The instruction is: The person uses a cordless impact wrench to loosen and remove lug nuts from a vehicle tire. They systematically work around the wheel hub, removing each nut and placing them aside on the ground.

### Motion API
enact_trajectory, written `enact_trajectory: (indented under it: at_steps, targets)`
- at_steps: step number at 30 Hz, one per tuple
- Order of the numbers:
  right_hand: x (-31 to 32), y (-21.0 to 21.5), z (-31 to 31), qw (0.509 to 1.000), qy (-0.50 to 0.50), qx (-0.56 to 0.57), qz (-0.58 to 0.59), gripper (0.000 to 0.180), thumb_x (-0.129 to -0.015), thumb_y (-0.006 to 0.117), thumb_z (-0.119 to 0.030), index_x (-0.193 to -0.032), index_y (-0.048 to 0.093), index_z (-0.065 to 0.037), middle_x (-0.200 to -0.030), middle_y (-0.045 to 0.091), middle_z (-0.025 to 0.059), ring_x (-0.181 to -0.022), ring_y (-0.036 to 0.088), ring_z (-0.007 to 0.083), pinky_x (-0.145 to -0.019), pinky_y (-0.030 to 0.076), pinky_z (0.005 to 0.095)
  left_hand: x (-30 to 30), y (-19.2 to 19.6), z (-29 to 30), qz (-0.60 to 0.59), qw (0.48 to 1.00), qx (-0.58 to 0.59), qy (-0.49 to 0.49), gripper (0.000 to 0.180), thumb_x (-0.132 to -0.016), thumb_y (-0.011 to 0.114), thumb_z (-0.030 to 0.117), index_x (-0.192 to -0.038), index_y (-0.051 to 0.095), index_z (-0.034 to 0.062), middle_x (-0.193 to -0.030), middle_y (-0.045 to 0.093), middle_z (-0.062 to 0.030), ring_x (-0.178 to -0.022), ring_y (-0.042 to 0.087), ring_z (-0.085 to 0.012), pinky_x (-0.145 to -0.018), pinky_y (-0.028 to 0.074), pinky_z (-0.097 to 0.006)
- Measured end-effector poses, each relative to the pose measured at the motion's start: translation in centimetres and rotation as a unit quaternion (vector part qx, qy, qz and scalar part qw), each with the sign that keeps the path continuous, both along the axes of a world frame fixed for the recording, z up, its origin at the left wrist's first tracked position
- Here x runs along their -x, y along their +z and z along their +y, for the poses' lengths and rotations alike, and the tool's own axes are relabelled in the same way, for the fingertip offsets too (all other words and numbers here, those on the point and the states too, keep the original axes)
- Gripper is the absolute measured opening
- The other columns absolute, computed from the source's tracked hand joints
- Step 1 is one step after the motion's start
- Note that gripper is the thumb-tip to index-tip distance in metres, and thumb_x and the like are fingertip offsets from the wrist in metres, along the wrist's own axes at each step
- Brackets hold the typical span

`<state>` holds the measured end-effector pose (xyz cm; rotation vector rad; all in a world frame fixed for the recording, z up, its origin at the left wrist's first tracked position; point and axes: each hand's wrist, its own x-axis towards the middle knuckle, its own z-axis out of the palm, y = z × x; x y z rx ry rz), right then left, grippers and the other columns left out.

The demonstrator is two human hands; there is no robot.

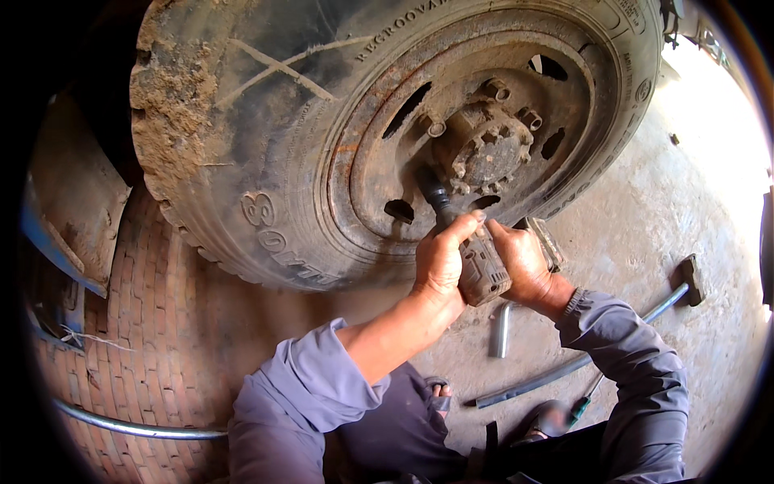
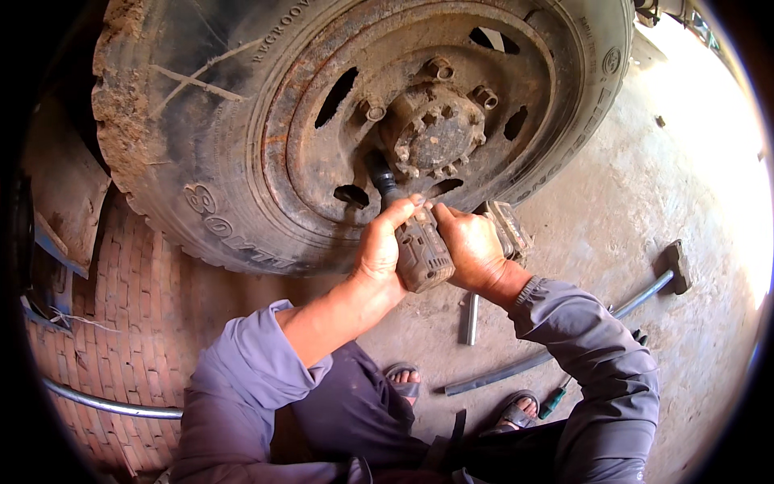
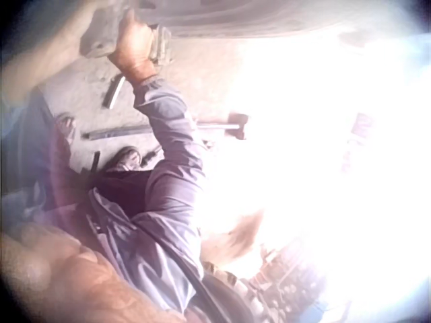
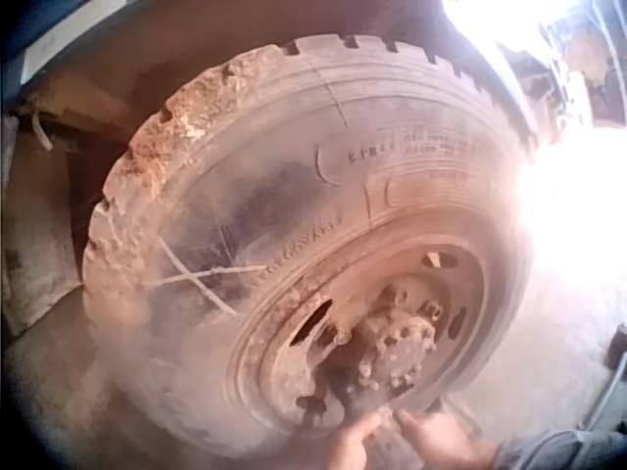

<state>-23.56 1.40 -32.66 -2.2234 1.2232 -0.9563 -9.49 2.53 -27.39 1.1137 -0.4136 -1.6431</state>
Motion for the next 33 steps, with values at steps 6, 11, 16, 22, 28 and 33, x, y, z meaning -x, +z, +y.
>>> enact_trajectory:
  at_steps: [6,11,16,22,28,33]
  targets:
    - [0.3,0.1,0.0,1.0,0.008,0.001,-0.008,0.048,-0.066,0.077,-0.023,-0.099,0.048,-0.002,-0.084,0.062,0.0215,-0.079,0.064,0.0452,-0.067,0.051,0.0511,0.2,-0.4,0.6,-0.023,1.0,0.002,-0.004,0.029,-0.081,0.082,0.025,-0.095,0.063,0.0079,-0.087,0.064,-0.0007,-0.079,0.059,-0.0114,-0.071,0.05,-0.03]
    - [0.6,0.0,-0.4,1.0,0.015,0.007,0.026,0.049,-0.066,0.078,-0.023,-0.099,0.048,-0.002,-0.085,0.062,0.0213,-0.078,0.063,0.0453,-0.067,0.051,0.0505,0.2,-0.2,1.3,0.016,1.0,0.003,-0.014,0.032,-0.08,0.083,0.023,-0.099,0.061,0.0078,-0.088,0.062,-0.0006,-0.08,0.06,-0.0122,-0.073,0.051,-0.031]
    - [0.8,0.3,-0.2,1.0,0.015,0.006,0.01,0.047,-0.066,0.077,-0.023,-0.097,0.051,-0.001,-0.086,0.062,0.0214,-0.077,0.063,0.0447,-0.065,0.052,0.0487,0.0,0.8,1.5,0.01,0.999,0.001,-0.04,0.033,-0.079,0.084,0.021,-0.098,0.06,0.0069,-0.088,0.063,-0.0013,-0.076,0.06,-0.0112,-0.068,0.051,-0.029]
    - [0.6,1.5,0.0,0.999,0.001,0.001,0.046,0.045,-0.065,0.077,-0.021,-0.096,0.051,-0.001,-0.084,0.061,0.0194,-0.076,0.064,0.0437,-0.064,0.052,0.0486,-0.3,0.3,1.0,0.028,0.999,-0.02,-0.042,0.029,-0.078,0.082,0.018,-0.095,0.061,0.0075,-0.085,0.062,0.0,-0.075,0.059,-0.0102,-0.067,0.05,-0.03]
    - [0.6,1.5,0.1,0.999,-0.004,0.005,0.053,0.043,-0.067,0.076,-0.019,-0.098,0.052,-0.002,-0.085,0.062,0.0187,-0.075,0.064,0.0429,-0.064,0.053,0.0485,-0.3,0.1,0.8,0.017,0.999,-0.014,-0.048,0.023,-0.078,0.08,0.016,-0.091,0.061,0.0093,-0.08,0.06,0.0021,-0.072,0.056,-0.0086,-0.066,0.047,-0.028]
    - [0.6,0.9,-0.1,0.999,-0.004,0.006,0.049,0.042,-0.067,0.076,-0.019,-0.097,0.052,-0.003,-0.086,0.062,0.0176,-0.075,0.064,0.0425,-0.064,0.052,0.0491,-0.2,0.2,0.9,0.014,0.999,-0.014,-0.045,0.022,-0.079,0.079,0.016,-0.089,0.062,0.0095,-0.081,0.06,0.0019,-0.072,0.056,-0.0087,-0.067,0.047,-0.029]
